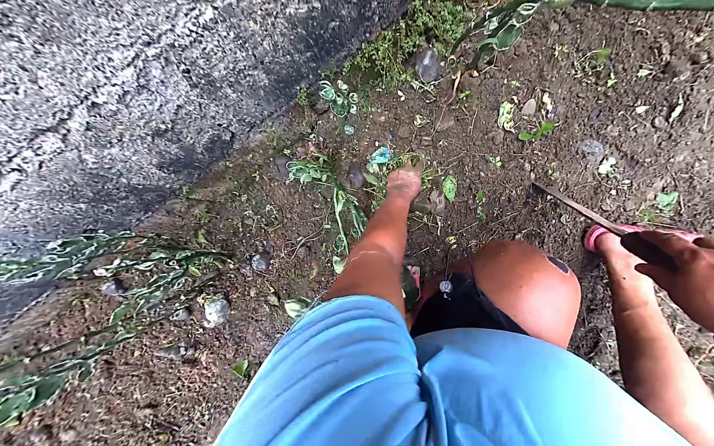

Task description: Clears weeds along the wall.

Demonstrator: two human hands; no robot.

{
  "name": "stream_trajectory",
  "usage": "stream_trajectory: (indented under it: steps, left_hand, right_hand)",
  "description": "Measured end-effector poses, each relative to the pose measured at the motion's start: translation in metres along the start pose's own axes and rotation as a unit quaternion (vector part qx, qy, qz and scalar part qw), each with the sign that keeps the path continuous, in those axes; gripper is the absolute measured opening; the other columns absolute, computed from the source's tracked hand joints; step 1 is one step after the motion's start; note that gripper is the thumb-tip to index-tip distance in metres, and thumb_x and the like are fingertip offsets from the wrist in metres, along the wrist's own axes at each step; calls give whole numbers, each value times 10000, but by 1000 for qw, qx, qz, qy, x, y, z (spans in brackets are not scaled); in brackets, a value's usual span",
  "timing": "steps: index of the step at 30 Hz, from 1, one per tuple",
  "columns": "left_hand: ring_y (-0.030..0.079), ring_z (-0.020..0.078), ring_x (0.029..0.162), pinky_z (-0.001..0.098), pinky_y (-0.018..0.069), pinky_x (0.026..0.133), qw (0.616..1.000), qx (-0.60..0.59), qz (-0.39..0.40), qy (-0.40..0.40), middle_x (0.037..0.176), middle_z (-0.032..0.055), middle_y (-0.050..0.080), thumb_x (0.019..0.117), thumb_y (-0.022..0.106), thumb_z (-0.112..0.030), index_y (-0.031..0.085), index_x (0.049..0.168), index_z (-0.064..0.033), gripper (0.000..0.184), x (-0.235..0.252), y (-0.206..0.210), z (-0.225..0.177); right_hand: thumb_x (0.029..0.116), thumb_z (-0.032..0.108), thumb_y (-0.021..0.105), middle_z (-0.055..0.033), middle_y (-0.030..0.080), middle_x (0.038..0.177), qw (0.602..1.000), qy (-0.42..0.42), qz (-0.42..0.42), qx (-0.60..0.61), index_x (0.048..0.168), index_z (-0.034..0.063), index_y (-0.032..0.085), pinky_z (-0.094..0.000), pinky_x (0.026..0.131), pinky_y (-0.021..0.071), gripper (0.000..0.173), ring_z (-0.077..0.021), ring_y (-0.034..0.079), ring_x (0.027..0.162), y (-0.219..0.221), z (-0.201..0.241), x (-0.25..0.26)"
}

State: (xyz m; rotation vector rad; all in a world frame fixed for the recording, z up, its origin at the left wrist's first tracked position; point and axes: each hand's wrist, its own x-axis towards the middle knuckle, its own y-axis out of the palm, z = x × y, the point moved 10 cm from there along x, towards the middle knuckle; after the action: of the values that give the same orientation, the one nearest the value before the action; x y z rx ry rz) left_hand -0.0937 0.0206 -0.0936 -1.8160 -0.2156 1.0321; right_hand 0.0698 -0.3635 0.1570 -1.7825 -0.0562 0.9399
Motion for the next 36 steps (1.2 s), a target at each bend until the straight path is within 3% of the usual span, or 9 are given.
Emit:
stream_trajectory:
  steps: [5,9,13,16,21,26,30,32,36]
  left_hand:
    - [671,452,1154,626,558,885,999,1,-37,-21,1339,258,638,1052,451,-119,544,1441,-56,404,3,-4,-3]
    - [648,449,1205,658,547,910,999,-23,-3,-41,1348,240,640,1006,535,-105,632,1331,-49,344,9,-16,13]
    - [633,432,1248,654,531,969,985,-114,-39,-126,1373,241,631,970,594,-171,588,1388,-35,439,29,-41,28]
    - [605,362,1314,560,495,1080,949,-240,-96,-181,1405,225,616,972,609,-184,554,1418,-10,482,31,-69,43]
    - [560,271,1352,419,464,1142,828,-481,-243,-153,1427,211,588,974,663,-150,494,1453,14,534,-4,-98,93]
    - [586,450,1294,646,459,1085,985,-166,-28,-44,1352,303,611,914,718,-187,566,1371,51,537,-60,-52,92]
    - [582,478,1281,673,492,1020,986,-13,147,80,1505,270,507,903,717,-111,472,1529,-53,675,-117,50,34]
    - [668,462,1121,636,567,883,982,28,159,93,1503,261,504,927,667,-105,509,1512,-120,606,-134,87,12]
    - [679,382,1130,598,564,903,985,28,132,109,1395,163,626,956,645,-124,616,1392,-121,437,-125,84,-21]
  right_hand:
    - [980,279,710,-319,658,1195,1000,-2,-9,0,1368,192,641,-798,765,473,404,-590,639,1040,-1,-2,1]
    - [1001,309,681,-308,652,1228,1000,6,8,-5,1399,198,624,-794,778,472,417,-578,642,1039,0,-3,-1]
    - [995,318,690,-285,659,1219,1000,11,3,-4,1397,230,618,-792,764,476,417,-571,644,1032,2,-9,2]
    - [994,320,693,-287,652,1241,1000,10,0,0,1428,251,595,-799,769,469,450,-577,636,1052,4,-13,5]
    - [977,293,720,-282,662,1214,1000,-1,-25,14,1385,223,627,-794,758,472,424,-570,637,1056,2,-16,8]
    - [964,301,736,-264,665,1218,999,-2,-30,14,1384,228,619,-784,768,486,442,-559,637,1074,6,-18,11]
    - [965,301,733,-283,669,1195,999,-4,-38,12,1392,227,612,-783,771,488,449,-557,644,1071,6,-16,13]
    - [972,302,723,-289,669,1196,999,-5,-44,12,1383,223,623,-786,786,483,430,-556,645,1070,7,-15,14]
    - [982,321,699,-326,666,1174,1000,8,-24,-5,1378,214,628,-806,812,458,416,-587,629,1074,6,-6,11]
